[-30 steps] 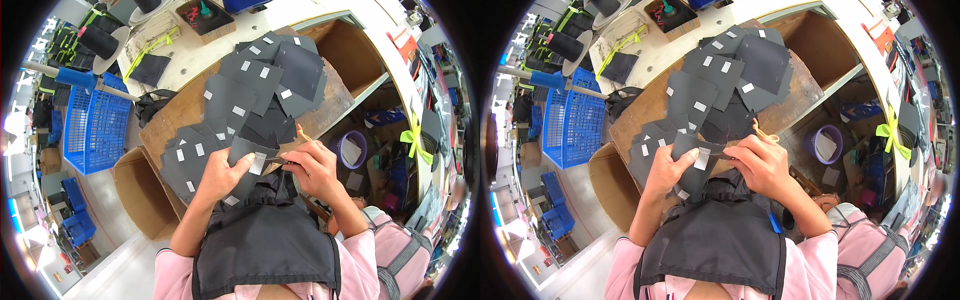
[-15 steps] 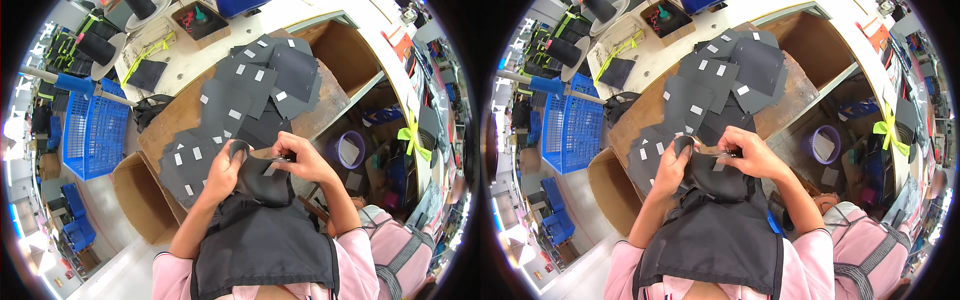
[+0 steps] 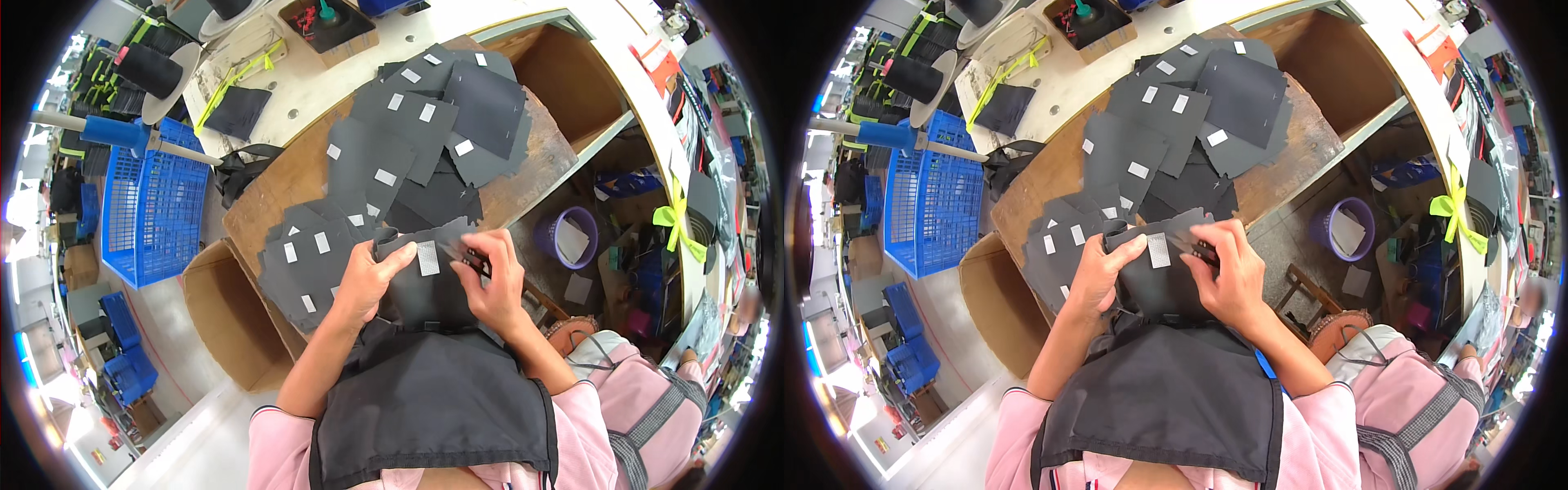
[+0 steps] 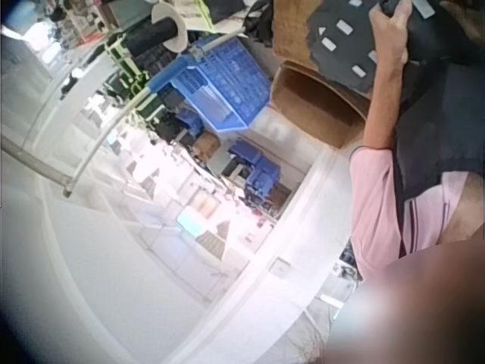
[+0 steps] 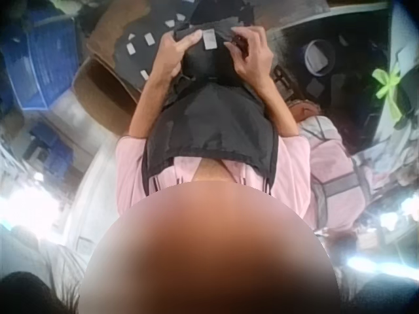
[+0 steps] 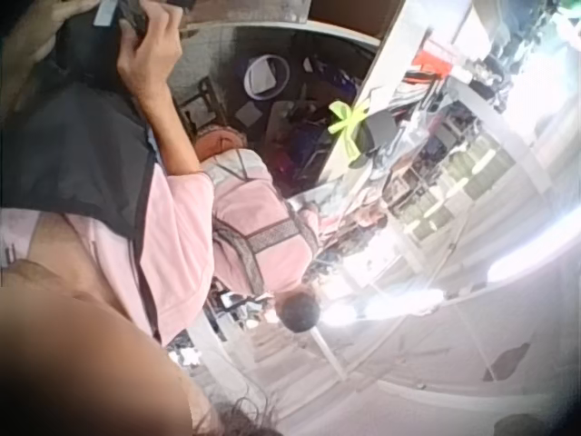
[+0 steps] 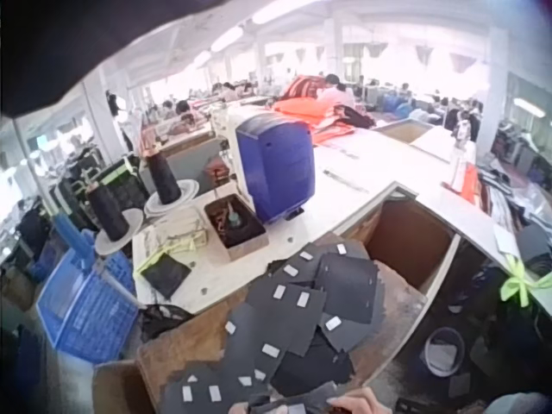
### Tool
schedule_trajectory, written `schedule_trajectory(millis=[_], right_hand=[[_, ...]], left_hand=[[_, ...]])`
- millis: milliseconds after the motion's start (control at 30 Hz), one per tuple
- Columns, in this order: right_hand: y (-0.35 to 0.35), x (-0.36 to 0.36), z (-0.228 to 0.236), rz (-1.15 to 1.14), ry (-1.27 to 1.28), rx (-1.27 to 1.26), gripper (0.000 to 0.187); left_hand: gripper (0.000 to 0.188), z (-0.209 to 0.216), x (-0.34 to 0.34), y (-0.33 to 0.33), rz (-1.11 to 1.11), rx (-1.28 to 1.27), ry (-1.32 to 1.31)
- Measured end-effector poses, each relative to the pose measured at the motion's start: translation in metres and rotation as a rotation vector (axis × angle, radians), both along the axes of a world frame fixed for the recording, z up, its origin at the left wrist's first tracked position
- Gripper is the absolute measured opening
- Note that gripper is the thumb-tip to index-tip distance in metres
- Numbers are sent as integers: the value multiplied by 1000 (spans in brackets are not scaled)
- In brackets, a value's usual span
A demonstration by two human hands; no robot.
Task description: The person is manually cutting or trimming small rectangular fabric patches from larger black fabric sheets using a small tool or pair of snips.
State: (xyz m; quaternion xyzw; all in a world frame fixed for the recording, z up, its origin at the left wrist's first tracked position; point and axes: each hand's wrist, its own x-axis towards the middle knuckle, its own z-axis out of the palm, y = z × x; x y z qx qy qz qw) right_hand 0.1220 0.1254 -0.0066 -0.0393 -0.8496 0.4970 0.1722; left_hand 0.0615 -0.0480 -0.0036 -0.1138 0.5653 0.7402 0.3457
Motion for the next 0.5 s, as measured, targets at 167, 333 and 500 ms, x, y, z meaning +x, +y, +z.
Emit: schedule_trajectory(millis=[167, 333, 500], right_hand=[[10, 3, -2, 137, 42, 223, 32], [14, -5, -2, 227, 135, 331, 30], [15, 2, -9, 105, 208, 260, 32]], left_hand=[[13, -2, 3, 1, -48, -60, 80], [12, 2, 2, -1, -98, -43, 126], [14, 4, 3, -2, -96, -41, 125]])
